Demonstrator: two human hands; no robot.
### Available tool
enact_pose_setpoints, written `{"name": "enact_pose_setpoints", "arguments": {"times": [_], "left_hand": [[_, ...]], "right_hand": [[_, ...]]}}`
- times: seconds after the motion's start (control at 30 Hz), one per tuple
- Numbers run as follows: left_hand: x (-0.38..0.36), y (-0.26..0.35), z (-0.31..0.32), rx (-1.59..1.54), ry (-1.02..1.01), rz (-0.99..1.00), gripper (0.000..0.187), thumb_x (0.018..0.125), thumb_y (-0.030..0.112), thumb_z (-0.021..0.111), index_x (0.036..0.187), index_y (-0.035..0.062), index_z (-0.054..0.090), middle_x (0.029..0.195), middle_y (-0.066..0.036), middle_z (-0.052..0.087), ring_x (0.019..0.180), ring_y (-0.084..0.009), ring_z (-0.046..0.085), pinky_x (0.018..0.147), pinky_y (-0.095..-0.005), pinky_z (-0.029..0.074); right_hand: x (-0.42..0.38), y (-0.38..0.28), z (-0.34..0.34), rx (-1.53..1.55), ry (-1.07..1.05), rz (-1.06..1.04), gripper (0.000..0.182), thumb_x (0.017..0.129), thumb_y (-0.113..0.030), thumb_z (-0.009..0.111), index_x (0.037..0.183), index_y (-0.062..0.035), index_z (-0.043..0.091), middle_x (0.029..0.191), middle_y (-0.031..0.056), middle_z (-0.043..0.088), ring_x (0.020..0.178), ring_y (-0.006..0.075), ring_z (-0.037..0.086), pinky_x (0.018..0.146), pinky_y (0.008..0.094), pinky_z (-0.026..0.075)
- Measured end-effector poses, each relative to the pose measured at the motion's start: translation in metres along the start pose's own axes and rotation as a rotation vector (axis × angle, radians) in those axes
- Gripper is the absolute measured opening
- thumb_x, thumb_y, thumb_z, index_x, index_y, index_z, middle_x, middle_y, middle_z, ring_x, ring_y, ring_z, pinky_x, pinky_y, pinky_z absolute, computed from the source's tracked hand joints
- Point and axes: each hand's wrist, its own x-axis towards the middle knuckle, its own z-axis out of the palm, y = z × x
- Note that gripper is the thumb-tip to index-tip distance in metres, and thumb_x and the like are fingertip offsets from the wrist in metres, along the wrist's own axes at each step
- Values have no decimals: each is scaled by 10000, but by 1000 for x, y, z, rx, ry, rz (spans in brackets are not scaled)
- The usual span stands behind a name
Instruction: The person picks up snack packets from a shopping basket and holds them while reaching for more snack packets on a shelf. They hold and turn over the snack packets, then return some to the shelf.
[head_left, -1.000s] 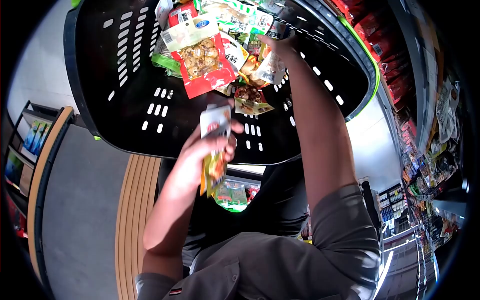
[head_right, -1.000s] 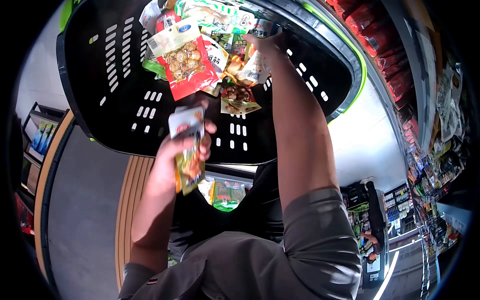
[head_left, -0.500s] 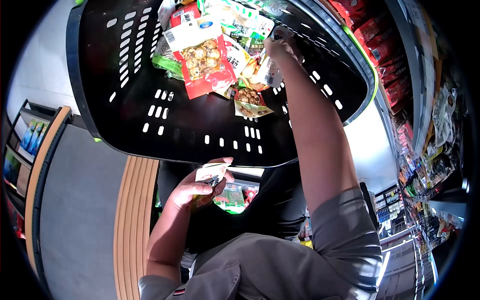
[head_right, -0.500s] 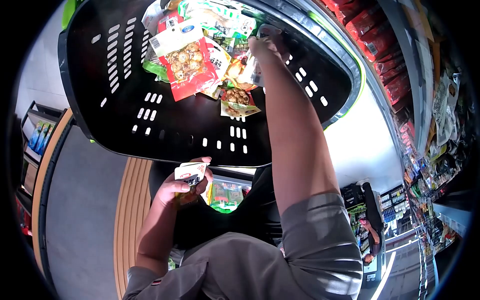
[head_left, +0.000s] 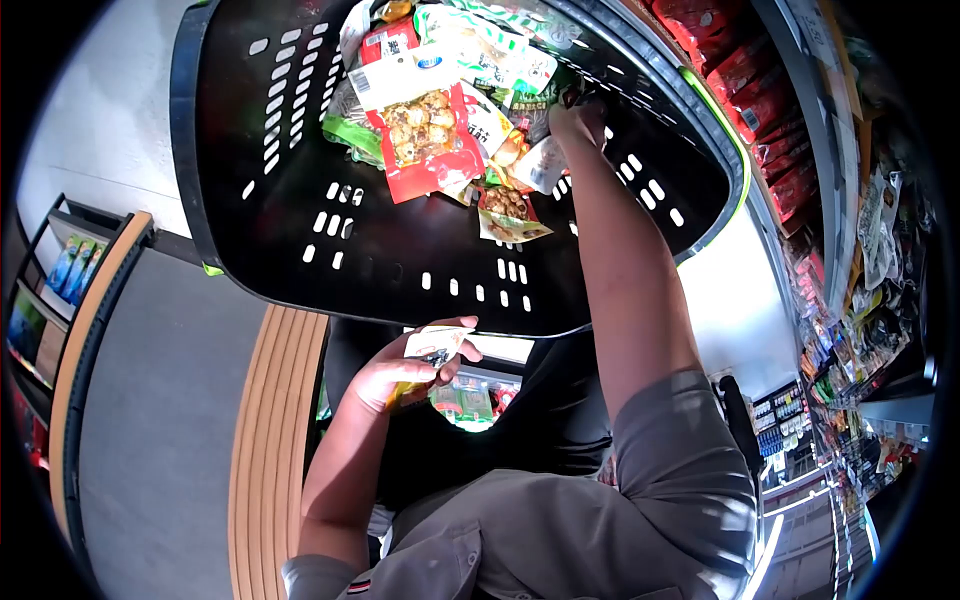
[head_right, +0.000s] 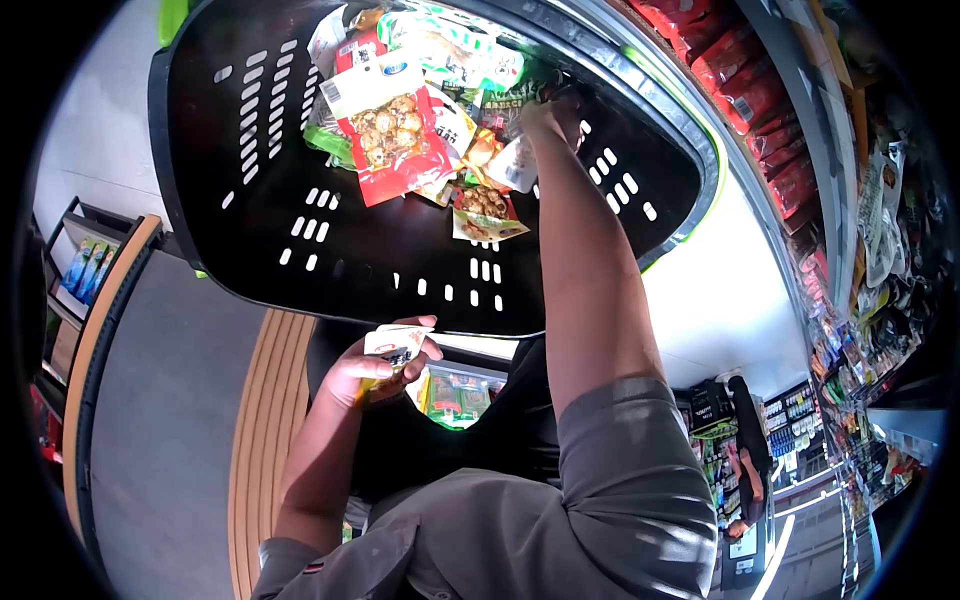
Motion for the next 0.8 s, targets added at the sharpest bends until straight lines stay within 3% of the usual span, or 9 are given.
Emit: {"name": "enact_pose_setpoints", "arguments": {"times": [0.17, 0.27, 0.43, 0.47, 0.5, 0.57, 0.67, 0.73, 0.8], "left_hand": [[1, 4, -3, 19, -42, -31, 838, 715, 198, 737, 1435, -52, 390, 1173, -172, 632, 806, -125, 530, 748, -245, 408], [0, 5, -3, 41, -36, -28, 830, 720, 201, 734, 1432, -55, 393, 1178, -172, 629, 813, -128, 534, 747, -245, 409], [-1, -2, -12, -17, -42, -43, 822, 745, 180, 703, 1456, -39, 355, 1194, -160, 615, 813, -137, 561, 725, -240, 440], [-2, -1, -11, -64, -43, -57, 802, 756, 163, 693, 1460, -23, 358, 1197, -161, 615, 813, -139, 564, 721, -239, 445], [-5, -2, -9, -108, -44, -71, 783, 767, 147, 682, 1464, -8, 361, 1200, -161, 614, 813, -141, 566, 718, -238, 449], [-11, -6, -2, -85, 14, -20, 737, 815, 131, 649, 1485, 51, 355, 1214, -168, 619, 816, -146, 567, 727, -242, 457], [-28, 4, 48, 72, 40, 52, 744, 823, 91, 638, 1504, 91, 336, 1257, -186, 607, 834, -140, 577, 729, -246, 469], [-32, 7, 73, 276, 149, 187, 733, 852, 64, 599, 1520, 129, 304, 1234, -159, 615, 864, -118, 567, 686, -220, 467], [-41, 14, 112, 562, 226, 428, 738, 853, 108, 590, 1525, 118, 287, 1224, -109, 602, 844, -106, 569, 728, -227, 452]], "right_hand": [[14, 5, 9, -105, -21, -88, 853, 746, -303, 676, 1407, 46, 264, 1309, 276, 549, 1188, 396, 581, 1014, 427, 477], [2, -1, 4, -181, 34, -26, 771, 753, -290, 677, 1361, 55, 350, 1296, 273, 562, 1188, 377, 588, 1002, 419, 487], [-33, 11, -25, -110, 72, -283, 591, 828, -286, 604, 1297, 30, 434, 1211, 270, 616, 1127, 403, 618, 972, 440, 499], [-47, 16, -38, -40, 55, -374, 601, 848, -290, 568, 1330, 20, 385, 1189, 272, 624, 1102, 415, 623, 953, 455, 504], [-62, 16, -47, -13, 86, -269, 598, 837, -281, 573, 1344, -20, 394, 1194, 272, 620, 1097, 419, 618, 942, 460, 505], [-112, 19, -78, -13, 93, -328, 540, 835, -264, 588, 1285, -29, 407, 1056, 293, 659, 1018, 428, 648, 902, 471, 518], [-155, 55, -104, 86, 13, -495, 595, 817, -215, 557, 1350, -12, 387, 1056, 281, 668, 1002, 435, 649, 924, 475, 508], [-200, 79, -133, 247, -142, -579, 566, 810, -189, 604, 1313, 13, 441, 1073, 246, 672, 1017, 373, 664, 918, 416, 515], [-251, 98, -163, 455, -332, -644, 532, 813, -158, 626, 1291, 22, 477, 1101, 214, 669, 1035, 318, 664, 912, 368, 512]]}}
